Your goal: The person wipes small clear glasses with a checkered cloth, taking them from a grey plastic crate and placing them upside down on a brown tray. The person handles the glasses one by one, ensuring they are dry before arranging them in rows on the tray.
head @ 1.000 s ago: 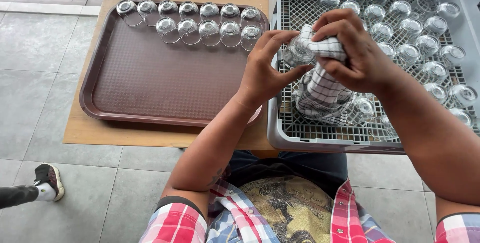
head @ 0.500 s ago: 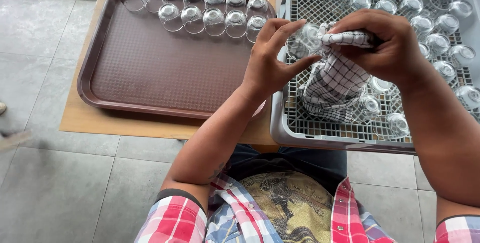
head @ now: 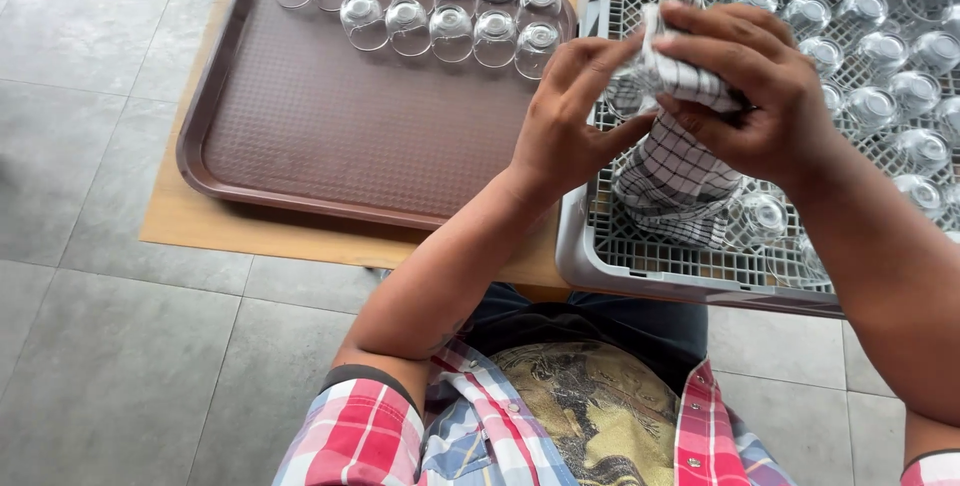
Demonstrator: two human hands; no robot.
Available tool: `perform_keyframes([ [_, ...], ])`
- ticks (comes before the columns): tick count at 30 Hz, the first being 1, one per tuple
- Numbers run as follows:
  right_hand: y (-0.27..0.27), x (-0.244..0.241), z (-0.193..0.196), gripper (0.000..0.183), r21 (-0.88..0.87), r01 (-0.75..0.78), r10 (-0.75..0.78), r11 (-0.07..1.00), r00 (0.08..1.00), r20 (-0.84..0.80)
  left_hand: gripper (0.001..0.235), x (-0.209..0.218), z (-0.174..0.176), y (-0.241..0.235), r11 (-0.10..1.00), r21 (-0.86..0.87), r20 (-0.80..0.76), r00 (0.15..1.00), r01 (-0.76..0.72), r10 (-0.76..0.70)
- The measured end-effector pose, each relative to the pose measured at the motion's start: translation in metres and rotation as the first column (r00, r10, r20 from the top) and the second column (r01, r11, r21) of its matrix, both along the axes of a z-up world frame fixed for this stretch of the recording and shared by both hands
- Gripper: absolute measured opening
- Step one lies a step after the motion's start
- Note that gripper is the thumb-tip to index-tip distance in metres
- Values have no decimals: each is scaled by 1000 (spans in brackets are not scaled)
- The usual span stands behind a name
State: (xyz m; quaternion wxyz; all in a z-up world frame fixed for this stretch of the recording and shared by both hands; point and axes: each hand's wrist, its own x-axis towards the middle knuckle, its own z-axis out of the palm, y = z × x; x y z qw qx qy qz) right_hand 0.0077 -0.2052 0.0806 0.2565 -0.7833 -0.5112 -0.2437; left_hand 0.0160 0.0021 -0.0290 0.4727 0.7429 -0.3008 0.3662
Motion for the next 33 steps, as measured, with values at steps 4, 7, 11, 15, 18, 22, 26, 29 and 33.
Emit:
perform_keyframes([
  [4,6,0,-5,52,-52,38,-47,998,982,-183,98,-14,8,1,985,-126,-101,986,120,-133],
  [7,7,1,-19,57,-103,39,-60,994,974,-218,97,-12,4,0,989,-97,-78,990,108,-116],
  [11,13,-6,-12,60,-207,60,-62,977,998,-7,107,-11,5,2,966,-161,-104,970,200,-218],
  [15,13,-7,-8,58,-166,-8,7,986,1000,-7,110,-13,4,1,962,-171,-81,970,215,-231],
  [18,14,-5,-10,60,-75,-41,27,996,984,-176,111,-9,-2,2,980,-69,23,982,188,-187],
  [22,19,-10,-8,60,44,-28,44,999,911,-411,108,-7,-5,1,995,100,48,998,30,-35],
  [26,22,-12,-8,49,155,-3,78,988,874,-480,64,-20,23,5,955,251,325,943,-159,72],
  [29,23,-14,-7,54,90,74,-22,993,882,-471,58,-17,19,3,962,241,322,945,-133,50],
  [33,22,-8,-12,61,-73,128,-143,989,952,-272,95,-5,1,1,999,50,171,985,18,-26],
])
